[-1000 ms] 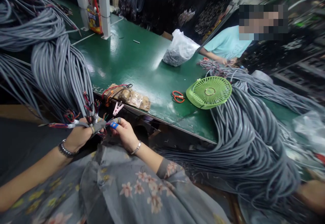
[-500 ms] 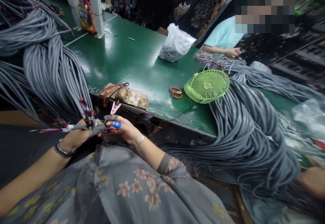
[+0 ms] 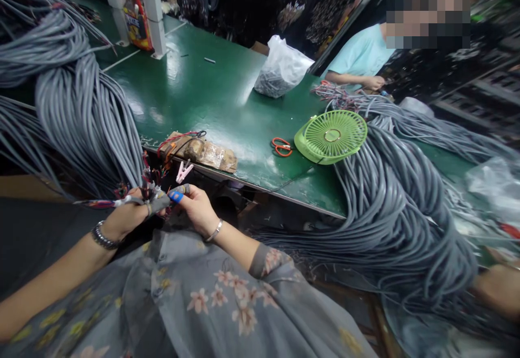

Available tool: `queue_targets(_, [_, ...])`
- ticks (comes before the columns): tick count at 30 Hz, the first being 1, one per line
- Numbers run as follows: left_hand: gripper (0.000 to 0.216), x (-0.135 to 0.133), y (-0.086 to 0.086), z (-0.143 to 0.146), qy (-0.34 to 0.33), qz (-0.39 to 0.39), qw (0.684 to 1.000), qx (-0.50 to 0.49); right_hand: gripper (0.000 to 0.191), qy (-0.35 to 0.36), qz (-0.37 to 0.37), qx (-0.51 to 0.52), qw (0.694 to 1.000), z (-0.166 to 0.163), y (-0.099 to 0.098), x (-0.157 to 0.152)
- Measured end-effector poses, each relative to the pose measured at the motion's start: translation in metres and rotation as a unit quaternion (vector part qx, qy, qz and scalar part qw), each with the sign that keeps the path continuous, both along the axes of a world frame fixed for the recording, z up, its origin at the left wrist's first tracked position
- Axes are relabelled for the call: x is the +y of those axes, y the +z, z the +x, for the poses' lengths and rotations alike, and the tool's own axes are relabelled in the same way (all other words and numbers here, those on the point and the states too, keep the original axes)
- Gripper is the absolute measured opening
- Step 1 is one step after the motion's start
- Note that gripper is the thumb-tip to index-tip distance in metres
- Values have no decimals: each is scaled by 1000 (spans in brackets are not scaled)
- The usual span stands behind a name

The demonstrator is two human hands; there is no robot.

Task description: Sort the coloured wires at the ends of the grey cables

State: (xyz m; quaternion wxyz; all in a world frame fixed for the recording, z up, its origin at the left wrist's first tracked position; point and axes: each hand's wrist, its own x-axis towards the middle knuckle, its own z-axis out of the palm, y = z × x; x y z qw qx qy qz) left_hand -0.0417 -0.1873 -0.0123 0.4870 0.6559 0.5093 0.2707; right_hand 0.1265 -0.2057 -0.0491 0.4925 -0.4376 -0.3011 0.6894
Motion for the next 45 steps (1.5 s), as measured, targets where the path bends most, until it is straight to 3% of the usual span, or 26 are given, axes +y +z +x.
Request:
queue_targets(10, [28,-4,5,8,46,-33,997,-59,38,6,1,-3,1000,1,2,0])
queue_targets(17, [30,-5,-5,6,68,-17,996,-57,31,-22,3,-23,999,-1,0,0])
queue_targets(26, [34,-7,-4,7,82,-18,992,-90,41,-9,20,15,1000,2,-6,0])
queue_targets(30, [33,-7,-1,6,90,-25,987,-130,46,-28,-15,57,998,14,-10,1])
queue_targets(38, [31,-1,9,19,87,-69,983,-146,55,2,-62,73,995,16,-7,40])
queue_targets(45, [36,1,10,29,107,-54,986,-113,51,20,-68,177,982,5,-12,58])
